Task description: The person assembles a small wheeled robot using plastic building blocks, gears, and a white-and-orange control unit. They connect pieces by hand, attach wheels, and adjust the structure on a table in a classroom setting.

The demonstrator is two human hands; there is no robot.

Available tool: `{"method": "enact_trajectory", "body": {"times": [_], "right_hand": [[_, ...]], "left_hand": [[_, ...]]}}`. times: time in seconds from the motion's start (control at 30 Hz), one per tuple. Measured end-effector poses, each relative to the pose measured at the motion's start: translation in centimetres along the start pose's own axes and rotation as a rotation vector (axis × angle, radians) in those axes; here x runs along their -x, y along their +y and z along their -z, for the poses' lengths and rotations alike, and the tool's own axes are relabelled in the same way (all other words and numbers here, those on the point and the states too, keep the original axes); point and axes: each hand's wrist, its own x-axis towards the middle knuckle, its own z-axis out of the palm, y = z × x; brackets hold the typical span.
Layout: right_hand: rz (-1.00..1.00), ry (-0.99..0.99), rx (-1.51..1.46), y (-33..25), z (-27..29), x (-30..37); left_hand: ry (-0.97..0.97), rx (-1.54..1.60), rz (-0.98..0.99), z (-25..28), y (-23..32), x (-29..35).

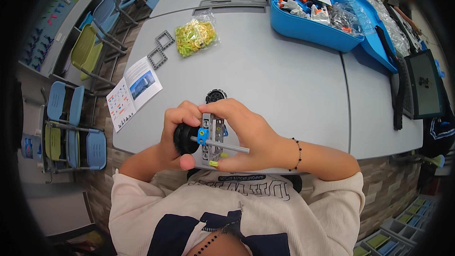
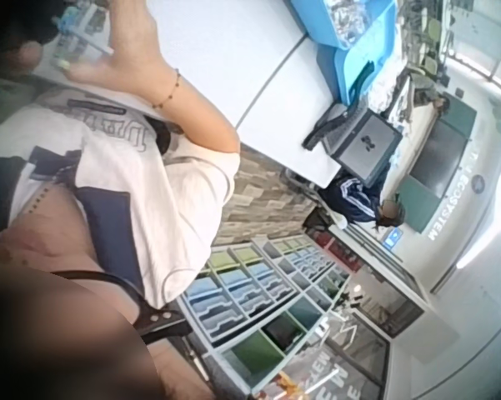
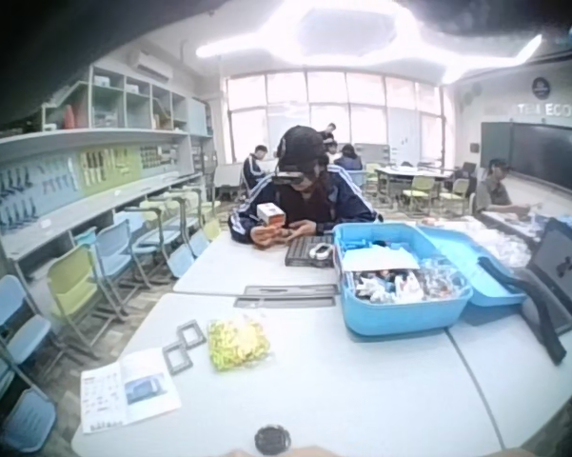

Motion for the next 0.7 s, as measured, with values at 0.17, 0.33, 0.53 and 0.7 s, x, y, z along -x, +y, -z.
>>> {"method": "enact_trajectory", "body": {"times": [0.17, 0.33, 0.53, 0.7], "right_hand": [[0.097, 0.085, 0.078, -0.5, 0.2, -0.4], [0.139, 0.088, 0.070, -2.2, 1.9, -0.5], [0.108, 0.059, 0.449, -3.2, 1.6, -0.7], [0.120, -0.002, 0.422, -3.6, 1.9, -0.6]], "left_hand": [[0.048, -0.044, -0.018, -0.1, -0.1, 0.3], [0.058, -0.007, 0.059, -0.3, 0.3, 0.2], [-0.057, -0.190, -0.083, -0.7, 0.6, -0.5], [-0.058, -0.196, -0.082, -1.4, 0.9, -0.2]]}}
